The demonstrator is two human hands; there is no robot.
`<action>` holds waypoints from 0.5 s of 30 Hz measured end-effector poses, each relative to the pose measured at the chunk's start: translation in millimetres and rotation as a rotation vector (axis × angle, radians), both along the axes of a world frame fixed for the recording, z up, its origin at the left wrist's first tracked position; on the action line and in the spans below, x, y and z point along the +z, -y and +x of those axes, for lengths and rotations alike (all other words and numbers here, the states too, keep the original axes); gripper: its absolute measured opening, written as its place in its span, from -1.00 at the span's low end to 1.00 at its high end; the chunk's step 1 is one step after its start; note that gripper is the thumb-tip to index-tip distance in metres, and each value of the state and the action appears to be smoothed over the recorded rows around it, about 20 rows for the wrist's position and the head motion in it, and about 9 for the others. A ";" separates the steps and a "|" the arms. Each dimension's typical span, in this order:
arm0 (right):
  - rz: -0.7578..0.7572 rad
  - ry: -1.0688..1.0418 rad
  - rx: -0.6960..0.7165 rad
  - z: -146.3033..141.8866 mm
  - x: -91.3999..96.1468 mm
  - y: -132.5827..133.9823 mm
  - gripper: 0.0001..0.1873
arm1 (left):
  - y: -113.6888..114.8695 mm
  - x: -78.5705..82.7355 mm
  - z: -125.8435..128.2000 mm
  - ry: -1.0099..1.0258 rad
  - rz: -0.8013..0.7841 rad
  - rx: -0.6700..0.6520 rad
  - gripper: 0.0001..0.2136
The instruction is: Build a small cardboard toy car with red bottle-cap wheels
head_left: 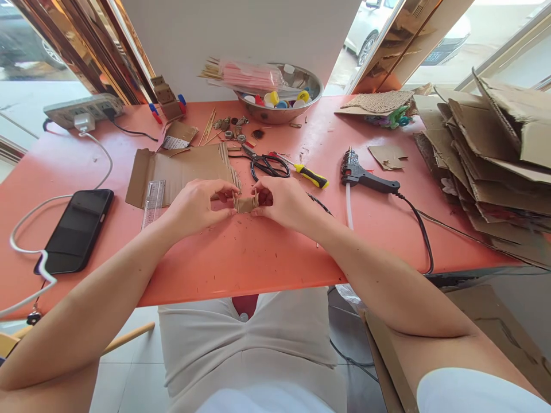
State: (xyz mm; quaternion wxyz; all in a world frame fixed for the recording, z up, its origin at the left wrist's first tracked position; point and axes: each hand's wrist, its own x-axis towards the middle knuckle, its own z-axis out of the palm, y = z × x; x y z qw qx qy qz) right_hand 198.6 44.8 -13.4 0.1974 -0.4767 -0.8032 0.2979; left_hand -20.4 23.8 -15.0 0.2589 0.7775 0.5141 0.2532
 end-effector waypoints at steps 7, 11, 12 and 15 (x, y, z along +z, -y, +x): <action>0.013 0.005 0.004 -0.6 -3.2 -1.5 -0.78 | -0.6 -0.1 0.1 0.010 0.000 0.001 -0.70; -0.006 0.016 -0.005 -2.1 -0.8 -0.9 -0.77 | -0.7 0.2 0.3 0.022 -0.008 -0.005 -0.71; -0.017 0.024 -0.012 -2.2 0.5 -0.5 -0.77 | -0.7 0.1 0.3 0.023 -0.010 -0.007 -0.70; -0.044 0.036 -0.010 -1.2 4.6 0.8 -0.76 | -0.8 -0.4 0.2 0.017 -0.012 -0.009 -0.70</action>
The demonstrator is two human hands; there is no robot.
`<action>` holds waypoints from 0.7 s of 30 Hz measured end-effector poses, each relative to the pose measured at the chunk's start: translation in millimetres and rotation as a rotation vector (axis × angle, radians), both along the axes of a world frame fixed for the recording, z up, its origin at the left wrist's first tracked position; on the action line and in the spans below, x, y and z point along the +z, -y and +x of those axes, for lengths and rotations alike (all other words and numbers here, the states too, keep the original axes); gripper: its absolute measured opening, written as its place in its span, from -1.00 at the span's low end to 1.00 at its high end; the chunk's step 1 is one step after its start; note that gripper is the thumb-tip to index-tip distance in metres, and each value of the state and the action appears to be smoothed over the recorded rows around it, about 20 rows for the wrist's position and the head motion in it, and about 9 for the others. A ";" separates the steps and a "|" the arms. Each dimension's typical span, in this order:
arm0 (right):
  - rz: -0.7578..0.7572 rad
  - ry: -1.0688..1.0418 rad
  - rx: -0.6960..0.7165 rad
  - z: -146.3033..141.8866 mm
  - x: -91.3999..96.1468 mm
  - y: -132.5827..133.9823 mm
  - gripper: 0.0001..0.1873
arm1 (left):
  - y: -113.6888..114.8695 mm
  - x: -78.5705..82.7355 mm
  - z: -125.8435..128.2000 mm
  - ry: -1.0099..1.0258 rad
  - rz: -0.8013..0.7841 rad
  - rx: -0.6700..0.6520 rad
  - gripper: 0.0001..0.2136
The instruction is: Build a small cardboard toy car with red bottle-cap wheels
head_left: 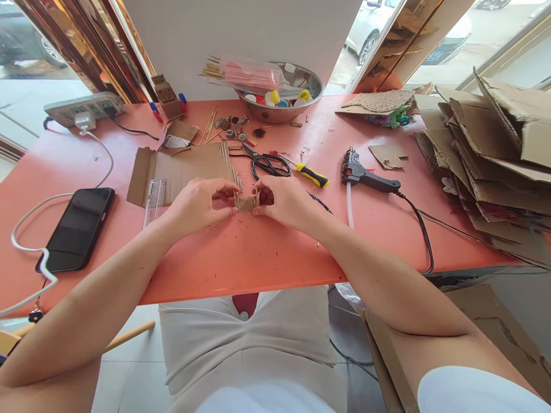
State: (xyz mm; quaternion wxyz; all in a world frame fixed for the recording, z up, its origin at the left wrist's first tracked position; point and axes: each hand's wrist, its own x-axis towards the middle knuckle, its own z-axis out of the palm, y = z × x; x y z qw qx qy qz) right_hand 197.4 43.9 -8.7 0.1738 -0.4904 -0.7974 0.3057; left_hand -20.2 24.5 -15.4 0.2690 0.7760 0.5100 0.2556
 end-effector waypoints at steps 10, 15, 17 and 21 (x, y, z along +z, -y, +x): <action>0.077 -0.009 0.121 7.0 -5.2 -2.0 -0.91 | 0.4 -1.9 -0.4 0.016 -0.013 0.004 -0.68; 0.071 -0.110 0.114 10.0 -9.6 -7.6 -0.89 | 0.7 -0.6 0.1 0.196 -0.116 0.011 -0.70; 0.065 -0.226 0.099 12.1 -9.5 -9.9 -0.84 | 0.5 2.8 0.9 0.269 -0.163 0.006 -0.69; 0.051 -0.438 0.094 14.1 -6.6 -10.3 -0.79 | 1.0 9.5 4.5 0.363 -0.163 0.067 -0.68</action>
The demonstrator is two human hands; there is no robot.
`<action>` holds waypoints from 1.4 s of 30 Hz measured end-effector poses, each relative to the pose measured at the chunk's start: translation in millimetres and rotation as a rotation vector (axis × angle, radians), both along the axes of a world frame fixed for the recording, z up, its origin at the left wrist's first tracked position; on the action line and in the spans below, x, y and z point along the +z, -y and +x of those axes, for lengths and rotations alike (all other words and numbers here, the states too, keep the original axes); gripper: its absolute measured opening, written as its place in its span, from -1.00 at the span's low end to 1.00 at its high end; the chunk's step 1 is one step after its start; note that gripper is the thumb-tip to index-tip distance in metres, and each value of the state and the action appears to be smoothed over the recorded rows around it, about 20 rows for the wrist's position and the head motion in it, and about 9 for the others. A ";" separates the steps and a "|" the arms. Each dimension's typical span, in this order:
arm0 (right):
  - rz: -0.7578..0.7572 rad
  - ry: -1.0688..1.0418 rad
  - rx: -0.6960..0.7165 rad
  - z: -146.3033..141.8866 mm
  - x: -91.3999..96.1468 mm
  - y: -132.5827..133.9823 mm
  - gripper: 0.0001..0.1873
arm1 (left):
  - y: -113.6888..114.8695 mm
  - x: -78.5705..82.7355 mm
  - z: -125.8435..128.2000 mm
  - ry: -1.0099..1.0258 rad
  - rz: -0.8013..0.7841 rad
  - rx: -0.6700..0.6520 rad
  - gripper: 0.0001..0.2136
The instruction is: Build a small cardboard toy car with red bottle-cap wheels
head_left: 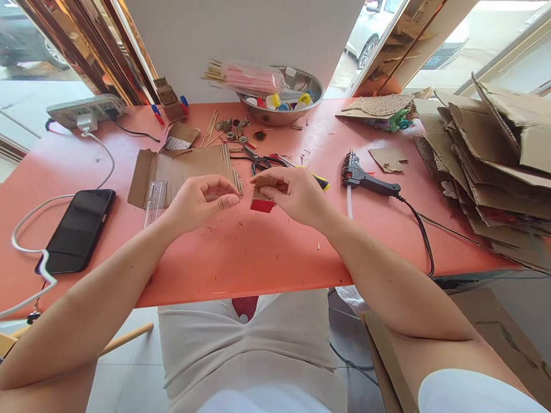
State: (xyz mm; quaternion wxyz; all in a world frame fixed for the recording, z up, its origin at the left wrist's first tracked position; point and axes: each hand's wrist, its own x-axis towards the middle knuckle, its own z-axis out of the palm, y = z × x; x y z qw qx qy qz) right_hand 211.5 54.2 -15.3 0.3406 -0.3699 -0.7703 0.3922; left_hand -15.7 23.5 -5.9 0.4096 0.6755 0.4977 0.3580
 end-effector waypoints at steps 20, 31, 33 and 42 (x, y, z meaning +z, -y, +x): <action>-0.421 -0.387 -0.036 -17.9 0.1 14.9 -0.64 | 13.7 -5.3 23.0 0.393 -0.169 0.189 -0.64; -0.456 -0.431 -0.088 -24.1 0.3 17.7 -0.58 | 17.1 -4.6 24.9 0.311 -0.145 0.186 -0.59; -0.445 -0.419 -0.081 -24.0 -0.2 17.7 -0.64 | 17.6 -4.6 24.9 0.289 -0.121 0.194 -0.60; -0.472 -0.433 -0.089 -27.5 -3.7 19.5 -0.81 | 16.6 -7.3 21.6 0.254 -0.066 0.183 -0.71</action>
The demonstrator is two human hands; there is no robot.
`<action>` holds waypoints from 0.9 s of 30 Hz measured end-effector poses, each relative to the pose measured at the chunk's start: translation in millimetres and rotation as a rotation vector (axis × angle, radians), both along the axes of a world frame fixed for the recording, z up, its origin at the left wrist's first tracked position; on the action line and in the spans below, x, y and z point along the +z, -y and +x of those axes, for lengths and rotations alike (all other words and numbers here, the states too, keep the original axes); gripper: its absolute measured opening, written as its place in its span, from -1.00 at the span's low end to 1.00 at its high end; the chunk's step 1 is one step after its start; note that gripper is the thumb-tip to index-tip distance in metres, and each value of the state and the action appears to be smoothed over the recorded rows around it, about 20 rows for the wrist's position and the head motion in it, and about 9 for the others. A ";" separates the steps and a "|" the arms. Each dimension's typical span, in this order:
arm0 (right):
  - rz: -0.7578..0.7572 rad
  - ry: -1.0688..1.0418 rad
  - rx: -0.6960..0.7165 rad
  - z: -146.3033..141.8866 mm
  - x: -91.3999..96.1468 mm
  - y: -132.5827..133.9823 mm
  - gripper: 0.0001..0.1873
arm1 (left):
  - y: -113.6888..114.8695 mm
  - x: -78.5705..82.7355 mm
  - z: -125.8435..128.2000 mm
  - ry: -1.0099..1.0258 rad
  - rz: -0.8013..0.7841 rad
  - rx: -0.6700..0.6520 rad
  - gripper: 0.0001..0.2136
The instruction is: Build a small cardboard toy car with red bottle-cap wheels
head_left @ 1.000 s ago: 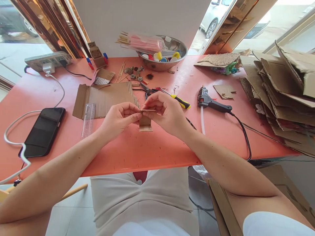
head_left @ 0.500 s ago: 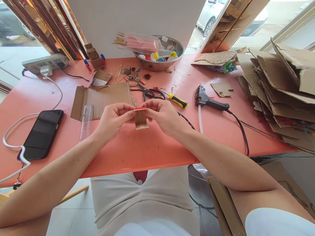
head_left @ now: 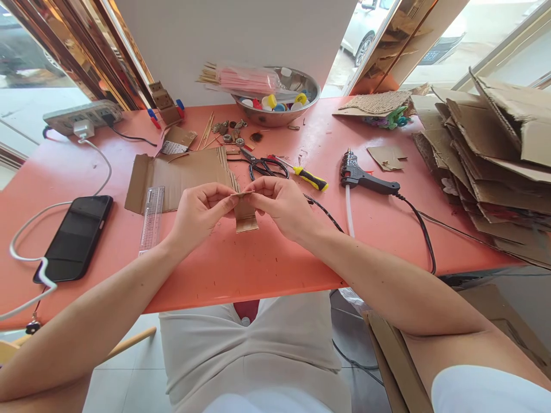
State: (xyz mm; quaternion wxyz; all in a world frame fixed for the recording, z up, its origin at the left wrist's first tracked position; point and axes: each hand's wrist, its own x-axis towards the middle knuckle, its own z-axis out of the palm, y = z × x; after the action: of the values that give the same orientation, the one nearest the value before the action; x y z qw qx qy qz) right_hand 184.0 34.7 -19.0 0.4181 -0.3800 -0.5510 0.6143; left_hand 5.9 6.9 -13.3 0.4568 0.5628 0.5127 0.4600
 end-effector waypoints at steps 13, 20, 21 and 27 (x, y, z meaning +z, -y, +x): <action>0.053 0.005 0.002 -0.5 -1.3 1.9 -0.74 | -0.4 -0.4 0.7 0.023 -0.002 0.047 -0.80; 0.022 -0.002 -0.022 -4.5 -5.1 2.8 -0.81 | -1.0 -1.6 4.4 0.065 -0.015 0.084 -0.81; 0.022 -0.009 -0.024 -4.8 -5.2 2.9 -0.82 | -1.0 -1.5 5.2 0.074 -0.026 0.079 -0.80; 0.074 -0.020 -0.043 -5.5 -5.3 3.5 -0.81 | -1.2 -1.1 8.3 0.125 -0.072 0.053 -0.79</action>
State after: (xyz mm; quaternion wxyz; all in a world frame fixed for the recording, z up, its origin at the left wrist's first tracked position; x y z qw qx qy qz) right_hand 178.4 31.2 -24.3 0.4505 -0.3697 -0.5608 0.5882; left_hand 14.2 8.1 -14.4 0.4956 0.5025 0.5140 0.4875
